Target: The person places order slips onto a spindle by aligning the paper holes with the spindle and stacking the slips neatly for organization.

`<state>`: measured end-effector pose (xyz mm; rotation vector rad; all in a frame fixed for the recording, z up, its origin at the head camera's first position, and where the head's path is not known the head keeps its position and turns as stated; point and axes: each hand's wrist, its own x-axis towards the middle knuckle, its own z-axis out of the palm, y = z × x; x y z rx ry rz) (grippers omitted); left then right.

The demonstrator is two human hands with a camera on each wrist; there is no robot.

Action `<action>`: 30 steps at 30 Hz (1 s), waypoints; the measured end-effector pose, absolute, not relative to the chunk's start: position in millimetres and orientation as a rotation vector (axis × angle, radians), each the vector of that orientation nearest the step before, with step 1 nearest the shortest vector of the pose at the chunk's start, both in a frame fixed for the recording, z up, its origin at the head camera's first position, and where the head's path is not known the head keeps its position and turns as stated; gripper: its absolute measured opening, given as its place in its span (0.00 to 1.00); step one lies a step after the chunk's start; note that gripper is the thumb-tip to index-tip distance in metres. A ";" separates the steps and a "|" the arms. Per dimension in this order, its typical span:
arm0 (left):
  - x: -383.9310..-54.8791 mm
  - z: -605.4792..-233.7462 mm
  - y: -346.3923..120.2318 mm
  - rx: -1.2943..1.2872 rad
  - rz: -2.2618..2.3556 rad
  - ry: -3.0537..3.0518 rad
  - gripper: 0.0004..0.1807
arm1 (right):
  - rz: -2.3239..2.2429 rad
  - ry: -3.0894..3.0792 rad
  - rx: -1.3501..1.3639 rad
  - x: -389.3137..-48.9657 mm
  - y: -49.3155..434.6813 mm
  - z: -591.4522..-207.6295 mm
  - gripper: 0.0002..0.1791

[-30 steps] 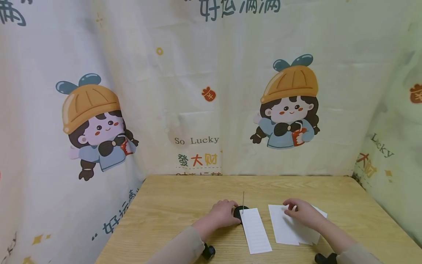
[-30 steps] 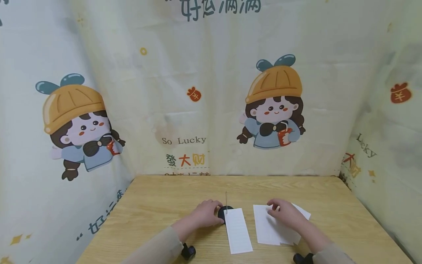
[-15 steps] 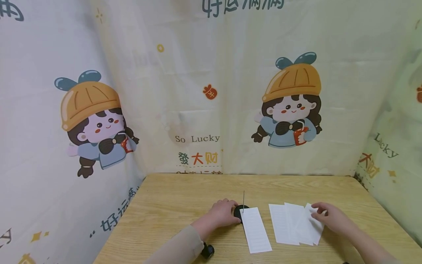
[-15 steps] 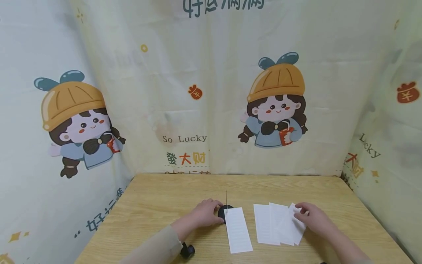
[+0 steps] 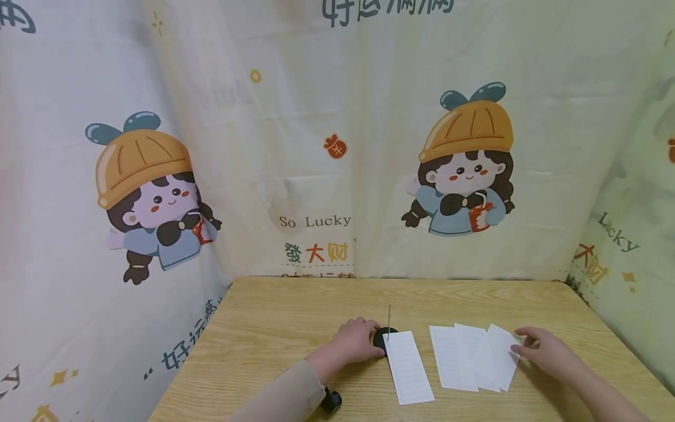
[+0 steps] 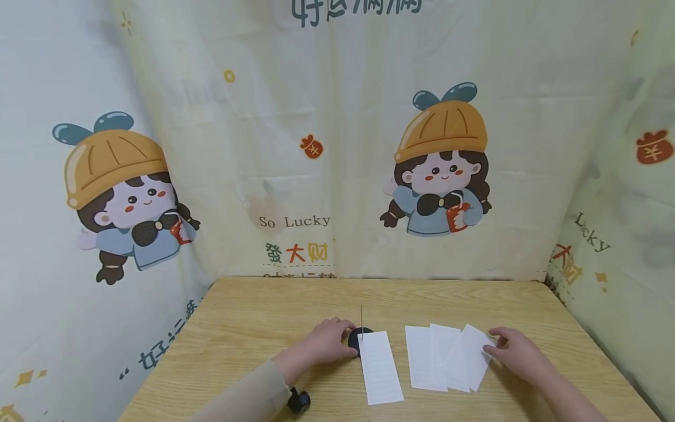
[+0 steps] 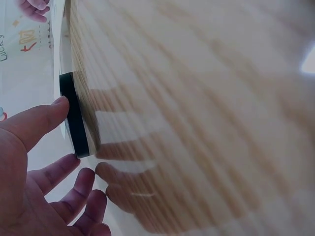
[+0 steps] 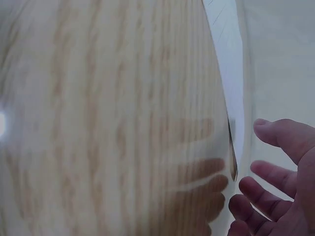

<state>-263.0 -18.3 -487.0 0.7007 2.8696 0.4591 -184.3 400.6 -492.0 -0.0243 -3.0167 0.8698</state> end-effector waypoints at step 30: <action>-262.0 -487.1 -17.4 0.696 0.432 2.872 0.30 | 0.774 -3.093 0.003 -198.7 406.4 -504.3 0.28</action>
